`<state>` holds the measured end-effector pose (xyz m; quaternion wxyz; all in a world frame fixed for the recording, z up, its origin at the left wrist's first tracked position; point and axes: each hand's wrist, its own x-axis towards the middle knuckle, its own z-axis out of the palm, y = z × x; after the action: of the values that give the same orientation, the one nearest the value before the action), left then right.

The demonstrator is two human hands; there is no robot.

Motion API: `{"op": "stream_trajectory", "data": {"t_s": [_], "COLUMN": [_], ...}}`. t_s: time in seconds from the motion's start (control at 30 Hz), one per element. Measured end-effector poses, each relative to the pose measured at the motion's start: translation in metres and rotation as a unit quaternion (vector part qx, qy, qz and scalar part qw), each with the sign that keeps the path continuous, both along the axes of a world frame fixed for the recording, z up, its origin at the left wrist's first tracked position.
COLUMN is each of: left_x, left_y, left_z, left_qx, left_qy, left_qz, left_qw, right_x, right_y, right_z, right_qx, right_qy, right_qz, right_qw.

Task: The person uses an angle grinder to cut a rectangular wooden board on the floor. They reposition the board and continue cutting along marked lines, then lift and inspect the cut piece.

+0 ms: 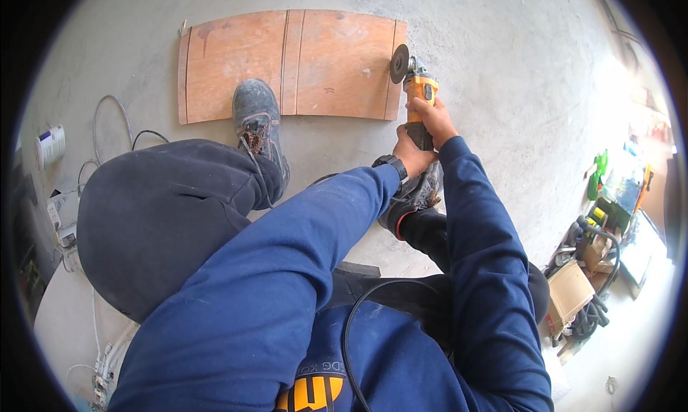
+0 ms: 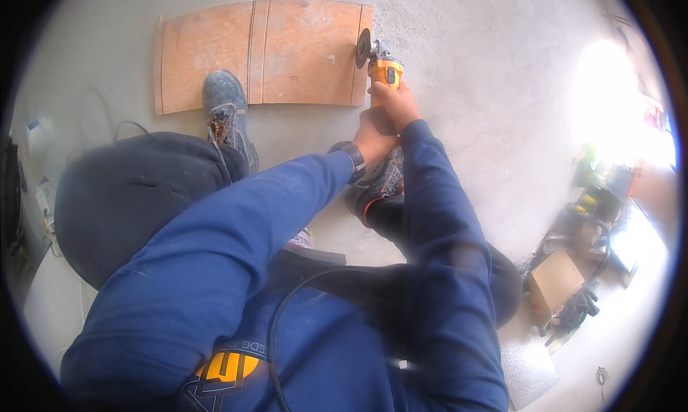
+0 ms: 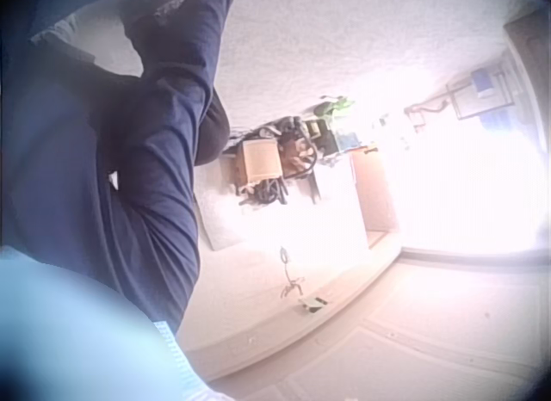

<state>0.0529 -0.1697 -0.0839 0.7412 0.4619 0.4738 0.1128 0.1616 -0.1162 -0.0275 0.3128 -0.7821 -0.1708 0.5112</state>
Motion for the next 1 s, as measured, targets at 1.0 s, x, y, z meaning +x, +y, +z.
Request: {"op": "stream_trajectory", "data": {"t_s": [1.0], "left_x": [-0.0069], "left_y": [-0.0081], "left_z": [0.0016], "left_qx": [-0.010], "left_qy": [-0.004], "left_qz": [0.024], "left_qw": [1.000], "right_x": [-0.0050], "right_y": [-0.0026], "right_z": [-0.0003], "right_qx": [-0.012], "right_qy": [-0.003], "right_qz": [-0.004], "right_qw": [1.000]}}
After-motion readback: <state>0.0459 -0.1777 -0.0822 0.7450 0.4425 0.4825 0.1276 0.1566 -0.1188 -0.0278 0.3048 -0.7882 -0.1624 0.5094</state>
